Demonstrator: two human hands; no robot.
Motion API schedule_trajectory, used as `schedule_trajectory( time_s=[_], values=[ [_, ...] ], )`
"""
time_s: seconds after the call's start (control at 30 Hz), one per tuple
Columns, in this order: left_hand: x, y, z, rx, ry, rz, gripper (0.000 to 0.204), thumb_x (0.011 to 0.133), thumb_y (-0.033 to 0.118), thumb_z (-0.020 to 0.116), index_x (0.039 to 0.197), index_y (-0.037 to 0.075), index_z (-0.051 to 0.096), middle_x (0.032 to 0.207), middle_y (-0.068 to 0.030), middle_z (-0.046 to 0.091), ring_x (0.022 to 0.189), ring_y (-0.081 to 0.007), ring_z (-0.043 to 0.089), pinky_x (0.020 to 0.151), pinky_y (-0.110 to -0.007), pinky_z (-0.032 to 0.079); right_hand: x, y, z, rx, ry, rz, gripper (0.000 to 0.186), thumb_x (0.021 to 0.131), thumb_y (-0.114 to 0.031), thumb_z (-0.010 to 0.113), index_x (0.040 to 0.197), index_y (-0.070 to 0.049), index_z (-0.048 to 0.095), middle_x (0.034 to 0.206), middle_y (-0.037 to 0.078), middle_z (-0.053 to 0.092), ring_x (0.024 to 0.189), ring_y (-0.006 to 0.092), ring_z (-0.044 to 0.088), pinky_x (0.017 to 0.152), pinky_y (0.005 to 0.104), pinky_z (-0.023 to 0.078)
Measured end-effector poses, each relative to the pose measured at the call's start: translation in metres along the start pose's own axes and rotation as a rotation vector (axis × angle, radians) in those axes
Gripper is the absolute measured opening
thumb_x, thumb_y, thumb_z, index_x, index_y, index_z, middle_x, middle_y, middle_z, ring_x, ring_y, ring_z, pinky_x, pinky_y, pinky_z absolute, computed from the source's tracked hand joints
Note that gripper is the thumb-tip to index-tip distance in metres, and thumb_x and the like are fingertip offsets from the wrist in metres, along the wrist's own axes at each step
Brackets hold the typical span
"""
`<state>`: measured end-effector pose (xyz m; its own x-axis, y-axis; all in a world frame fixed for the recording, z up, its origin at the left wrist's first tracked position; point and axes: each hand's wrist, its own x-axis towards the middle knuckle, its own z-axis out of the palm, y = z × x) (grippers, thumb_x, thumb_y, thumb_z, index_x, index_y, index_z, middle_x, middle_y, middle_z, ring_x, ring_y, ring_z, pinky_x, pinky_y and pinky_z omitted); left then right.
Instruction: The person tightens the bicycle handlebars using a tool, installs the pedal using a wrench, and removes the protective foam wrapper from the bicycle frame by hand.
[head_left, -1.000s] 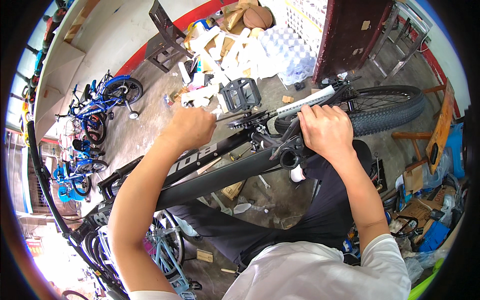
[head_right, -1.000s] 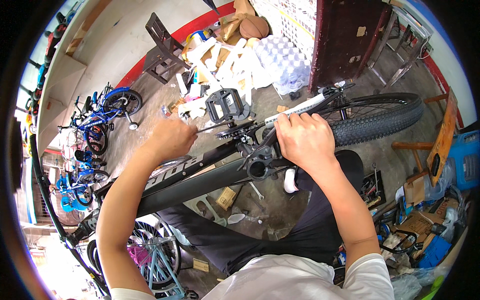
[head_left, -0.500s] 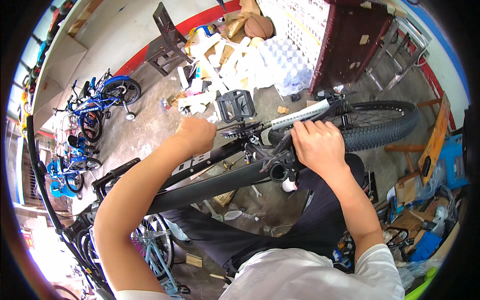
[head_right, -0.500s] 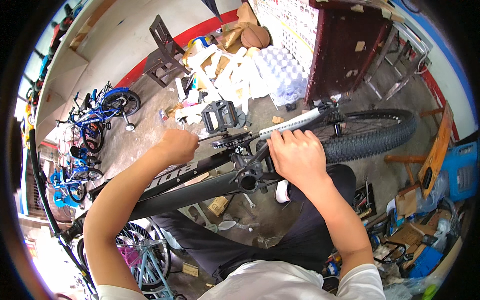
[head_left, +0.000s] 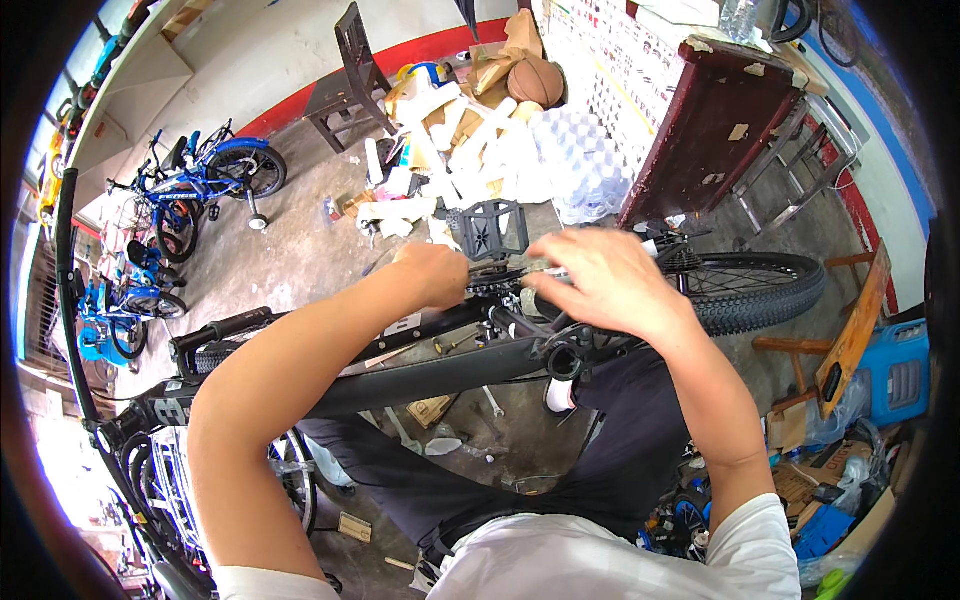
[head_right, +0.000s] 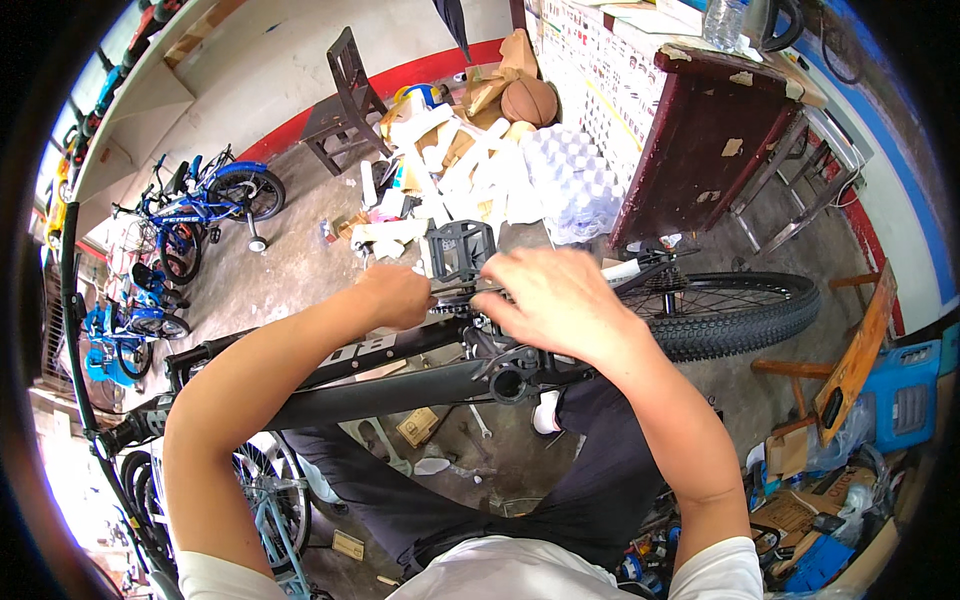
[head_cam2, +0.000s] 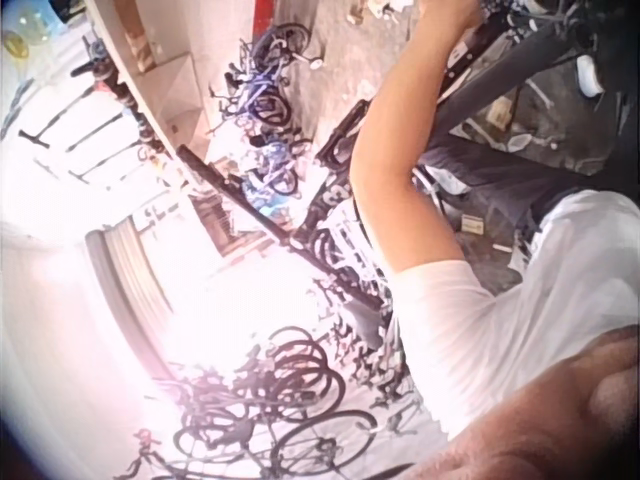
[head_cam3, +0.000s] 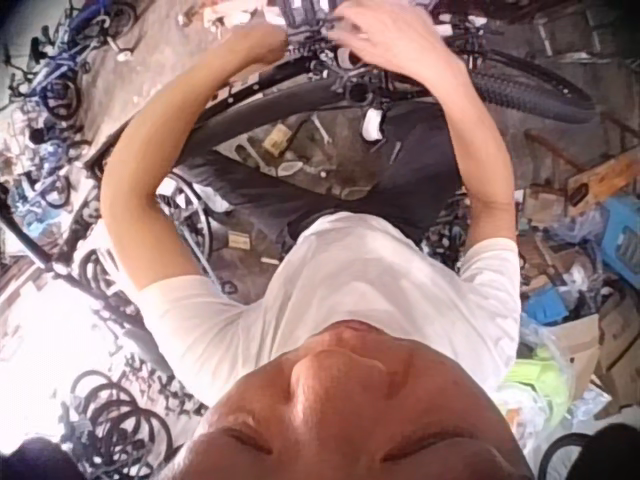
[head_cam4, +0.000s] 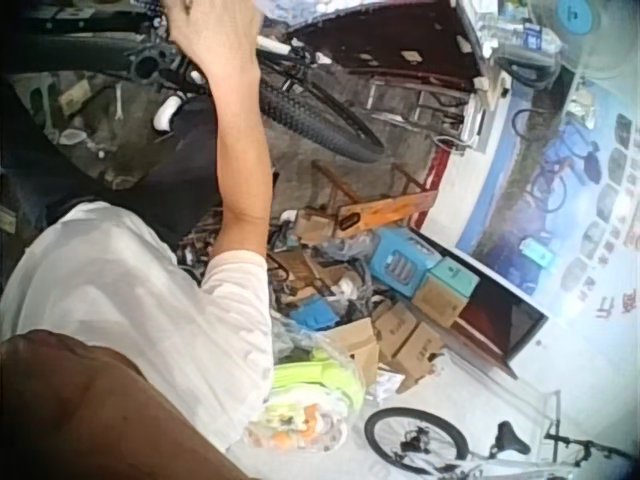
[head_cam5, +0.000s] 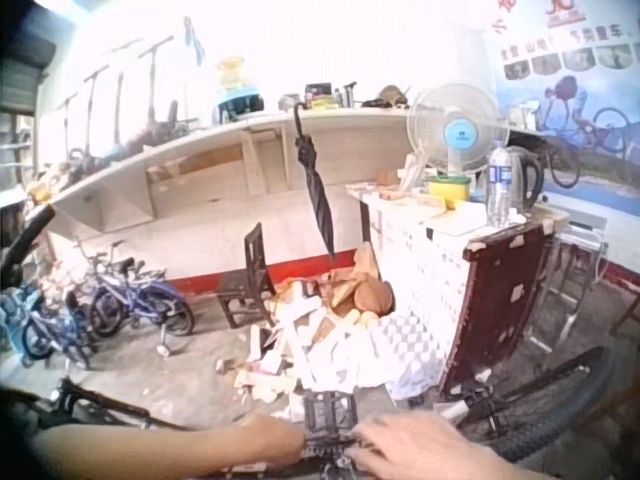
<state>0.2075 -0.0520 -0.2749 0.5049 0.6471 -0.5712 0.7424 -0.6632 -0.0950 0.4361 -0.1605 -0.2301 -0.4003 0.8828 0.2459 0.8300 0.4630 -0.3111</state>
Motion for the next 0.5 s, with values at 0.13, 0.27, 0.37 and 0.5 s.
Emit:
schedule_trajectory(
  time_s=[0.13,0.27,0.37,0.5],
  values=[
    [0.010,0.013,-0.016,0.019,-0.027,0.012,0.038,0.097,0.039,0.059,0.100,0.005,0.078,0.102,-0.0157,0.076,0.097,-0.0347,0.074,0.082,-0.047,0.058,-0.025,-0.011,0.009,1.372,-0.230,0.211,0.033,0.102,-0.033,0.061,0.110,-0.003,0.071,0.101,0.012,0.072,0.093,0.0236,0.069,0.087,0.0351,0.052],
    [0.012,0.020,-0.021,0.032,-0.008,-0.025,0.035,0.094,0.037,0.062,0.098,0.007,0.079,0.101,-0.0157,0.077,0.096,-0.0333,0.074,0.081,-0.046,0.058,-0.047,-0.030,0.038,0.898,0.277,0.058,0.012,0.092,-0.011,0.072,0.096,0.000,0.068,0.092,0.011,0.072,0.082,0.0228,0.070,0.077,0.0325,0.053],
    [0.013,0.017,-0.019,0.054,0.045,-0.029,0.037,0.096,0.038,0.061,0.096,0.006,0.078,0.100,-0.0170,0.077,0.095,-0.0341,0.074,0.081,-0.046,0.058,-0.051,-0.036,0.051,0.962,0.400,0.153,0.010,0.093,-0.009,0.070,0.094,0.000,0.068,0.091,0.011,0.072,0.082,0.0221,0.070,0.076,0.0318,0.053],
    [0.008,0.021,-0.016,0.006,0.032,-0.039,0.032,0.094,0.030,0.059,0.098,0.005,0.079,0.101,-0.0175,0.076,0.096,-0.0339,0.074,0.081,-0.044,0.058,-0.059,-0.040,0.068,1.006,0.499,0.127,0.010,0.090,-0.008,0.070,0.094,-0.001,0.066,0.091,0.011,0.071,0.083,0.0250,0.070,0.078,0.0343,0.054]
  ],
)
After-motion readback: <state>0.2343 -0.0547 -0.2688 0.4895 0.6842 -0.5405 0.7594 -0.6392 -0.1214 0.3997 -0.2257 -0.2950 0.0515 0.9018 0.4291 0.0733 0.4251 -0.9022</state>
